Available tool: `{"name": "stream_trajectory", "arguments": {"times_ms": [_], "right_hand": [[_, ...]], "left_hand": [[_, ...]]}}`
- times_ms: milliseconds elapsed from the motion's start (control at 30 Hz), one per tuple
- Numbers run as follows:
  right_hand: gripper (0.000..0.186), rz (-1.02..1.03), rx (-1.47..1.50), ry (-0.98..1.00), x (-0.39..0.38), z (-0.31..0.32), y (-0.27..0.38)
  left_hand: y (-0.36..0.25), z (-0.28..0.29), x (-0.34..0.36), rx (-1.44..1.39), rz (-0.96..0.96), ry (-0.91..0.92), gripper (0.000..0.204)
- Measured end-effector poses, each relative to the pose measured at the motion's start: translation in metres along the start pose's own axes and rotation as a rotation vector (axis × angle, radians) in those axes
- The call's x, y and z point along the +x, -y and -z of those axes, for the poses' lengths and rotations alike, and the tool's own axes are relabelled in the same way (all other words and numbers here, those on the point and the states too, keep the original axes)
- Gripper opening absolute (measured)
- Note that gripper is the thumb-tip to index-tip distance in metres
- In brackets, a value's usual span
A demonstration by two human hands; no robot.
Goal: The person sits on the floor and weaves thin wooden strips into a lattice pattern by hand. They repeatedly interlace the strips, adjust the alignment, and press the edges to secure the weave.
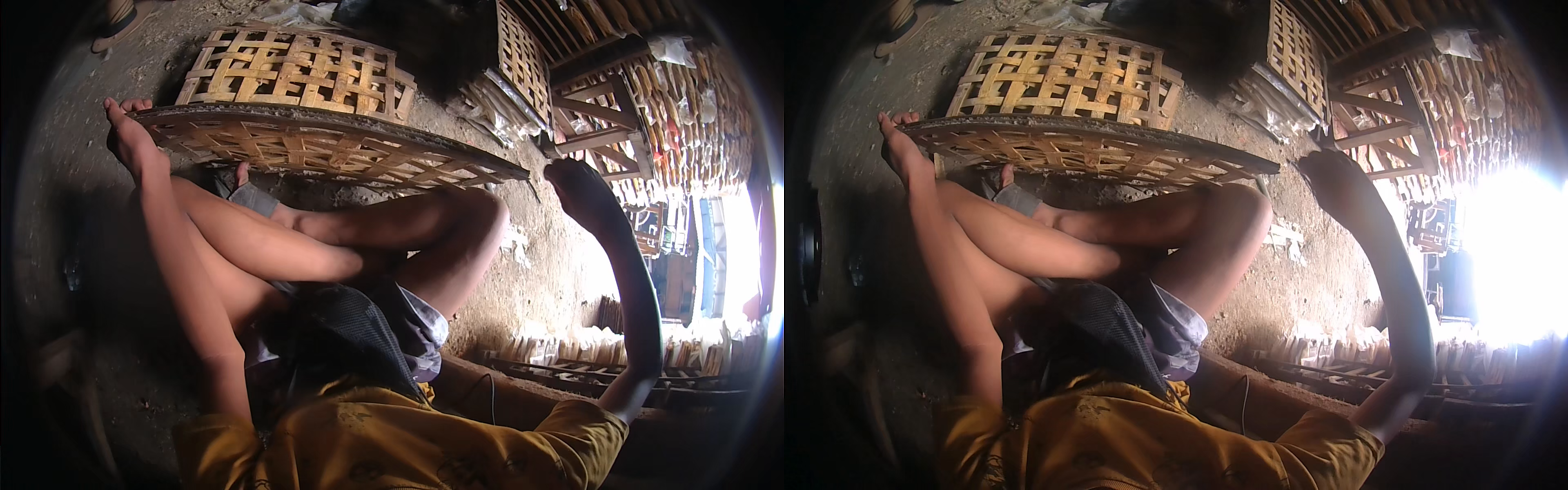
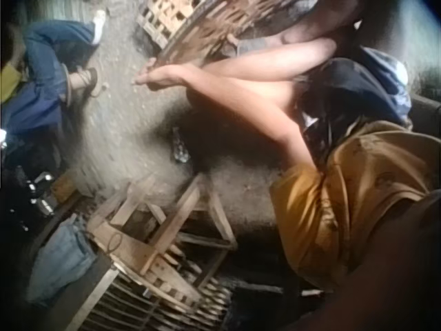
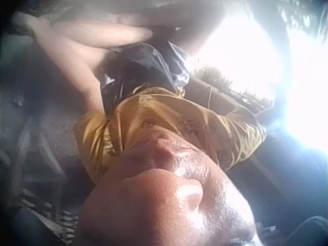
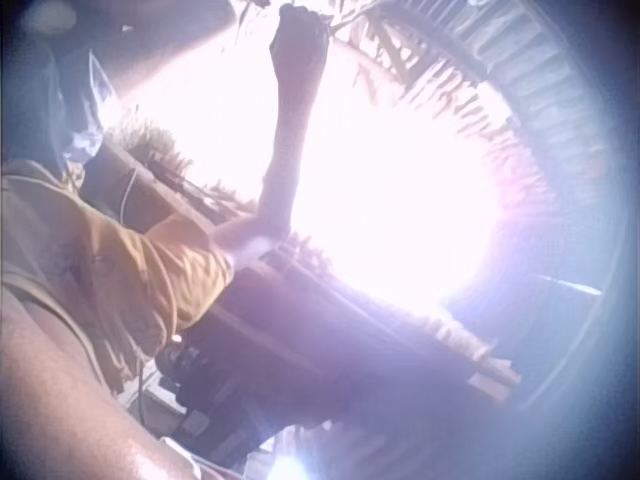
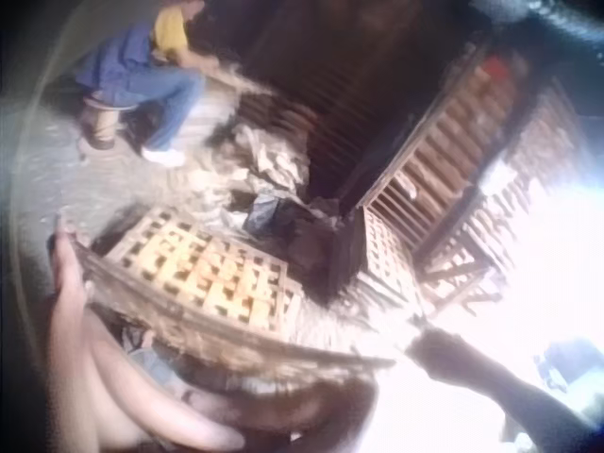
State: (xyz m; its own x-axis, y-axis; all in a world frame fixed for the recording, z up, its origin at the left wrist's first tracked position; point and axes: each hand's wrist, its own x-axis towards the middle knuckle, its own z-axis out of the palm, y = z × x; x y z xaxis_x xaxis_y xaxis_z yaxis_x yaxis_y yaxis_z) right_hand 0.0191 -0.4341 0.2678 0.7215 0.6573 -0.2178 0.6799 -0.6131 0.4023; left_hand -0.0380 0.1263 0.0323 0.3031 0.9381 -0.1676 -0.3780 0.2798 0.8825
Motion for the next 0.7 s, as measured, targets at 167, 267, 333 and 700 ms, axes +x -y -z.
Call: {"name": "stream_trajectory", "arguments": {"times_ms": [167,267,333,700], "right_hand": [[0.008,-0.165,0.038,0.016,-0.019,-0.013,-0.015],[0.014,-0.227,0.178,-0.444,-0.008,-0.009,-0.017],[0.02,-0.352,0.379,-0.759,0.006,0.004,-0.004],[0.017,-0.184,0.731,-0.471,0.072,-0.051,-0.025]], "left_hand": [[0.004,0.001,0.005,-0.031,0.027,0.001,0.05],[0.003,-0.001,0.004,-0.03,-0.009,0.032,0.049],[-0.007,0.0,-0.006,0.011,-0.042,0.03,0.048],[-0.008,-0.003,-0.011,-0.057,0.036,0.021,0.049]]}}
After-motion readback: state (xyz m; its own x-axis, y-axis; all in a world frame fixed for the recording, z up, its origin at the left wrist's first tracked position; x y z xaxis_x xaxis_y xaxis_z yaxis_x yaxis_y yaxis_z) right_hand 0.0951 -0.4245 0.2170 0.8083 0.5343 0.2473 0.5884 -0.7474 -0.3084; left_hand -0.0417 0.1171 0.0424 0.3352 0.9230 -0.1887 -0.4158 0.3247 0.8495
